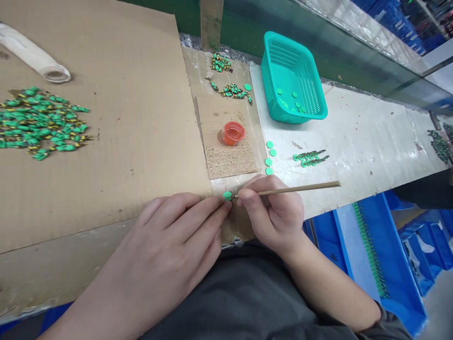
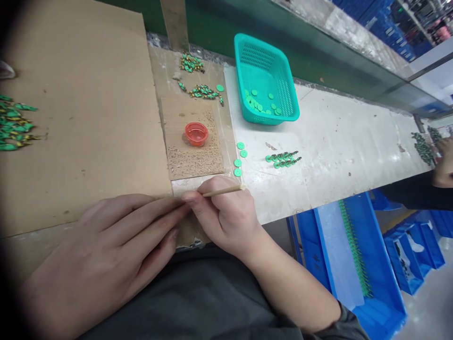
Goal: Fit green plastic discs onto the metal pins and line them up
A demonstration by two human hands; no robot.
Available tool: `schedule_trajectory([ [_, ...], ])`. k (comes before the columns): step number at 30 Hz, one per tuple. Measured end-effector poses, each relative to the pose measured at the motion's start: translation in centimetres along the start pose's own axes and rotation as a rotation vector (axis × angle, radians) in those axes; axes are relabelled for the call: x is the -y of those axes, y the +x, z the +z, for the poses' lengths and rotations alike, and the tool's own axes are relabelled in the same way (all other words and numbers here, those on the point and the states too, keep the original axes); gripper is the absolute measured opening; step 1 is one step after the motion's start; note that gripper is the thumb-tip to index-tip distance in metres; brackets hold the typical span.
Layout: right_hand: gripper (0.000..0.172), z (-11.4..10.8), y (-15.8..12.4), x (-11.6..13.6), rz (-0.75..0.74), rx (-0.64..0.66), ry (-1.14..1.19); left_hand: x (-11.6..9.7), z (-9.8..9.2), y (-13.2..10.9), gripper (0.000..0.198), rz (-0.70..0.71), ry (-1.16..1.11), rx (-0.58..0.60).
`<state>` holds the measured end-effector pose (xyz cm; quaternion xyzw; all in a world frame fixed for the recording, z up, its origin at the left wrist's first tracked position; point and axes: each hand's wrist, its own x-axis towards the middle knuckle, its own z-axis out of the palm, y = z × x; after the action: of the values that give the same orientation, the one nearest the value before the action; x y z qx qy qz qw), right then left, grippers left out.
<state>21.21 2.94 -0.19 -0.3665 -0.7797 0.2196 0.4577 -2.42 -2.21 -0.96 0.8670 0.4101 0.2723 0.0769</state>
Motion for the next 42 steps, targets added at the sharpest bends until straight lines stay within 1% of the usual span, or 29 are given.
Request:
schedule_trajectory([
  [5, 0.021, -0.01, 0.07, 0.09, 0.010, 0.017, -0.002, 0.11, -0.01, 0.05, 0.043, 0.002, -0.018, -0.013],
  [11, 0.021, -0.04, -0.01, 0.13, 0.022, 0.016, -0.025, 0.18, 0.11, -0.03, 0.040, 0.024, 0.002, -0.015],
  [17, 0.020, -0.03, -0.02, 0.09, 0.040, 0.012, -0.011, 0.13, 0.04, 0.00, 0.049, 0.000, -0.013, -0.007],
  [23, 0.020, -0.08, -0.18, 0.13, 0.073, -0.005, 0.004, 0.12, 0.07, -0.11, 0.044, 0.002, -0.012, -0.005],
  [25, 0.021, -0.04, -0.30, 0.11, 0.085, -0.051, 0.051, 0.10, 0.05, -0.14, 0.045, -0.009, -0.018, -0.008],
  [30, 0.022, 0.22, -0.16, 0.11, 0.175, -0.275, 0.178, 0.02, 0.02, -0.12, 0.038, 0.005, 0.017, -0.013],
  [32, 0.025, 0.22, 0.09, 0.18, 0.205, -0.318, 0.197, -0.01, 0.11, -0.06, 0.038, 0.008, 0.039, -0.007],
  [35, 0.027, 0.03, 0.37, 0.30, 0.232, -0.296, 0.202, 0.00, 0.24, 0.01, 0.040, 0.016, 0.068, 0.005],
  [42, 0.018, -0.69, 0.20, 0.31, 0.207, -0.107, 0.108, 0.16, 0.10, 0.08, 0.039, 0.040, 0.062, 0.003],
])
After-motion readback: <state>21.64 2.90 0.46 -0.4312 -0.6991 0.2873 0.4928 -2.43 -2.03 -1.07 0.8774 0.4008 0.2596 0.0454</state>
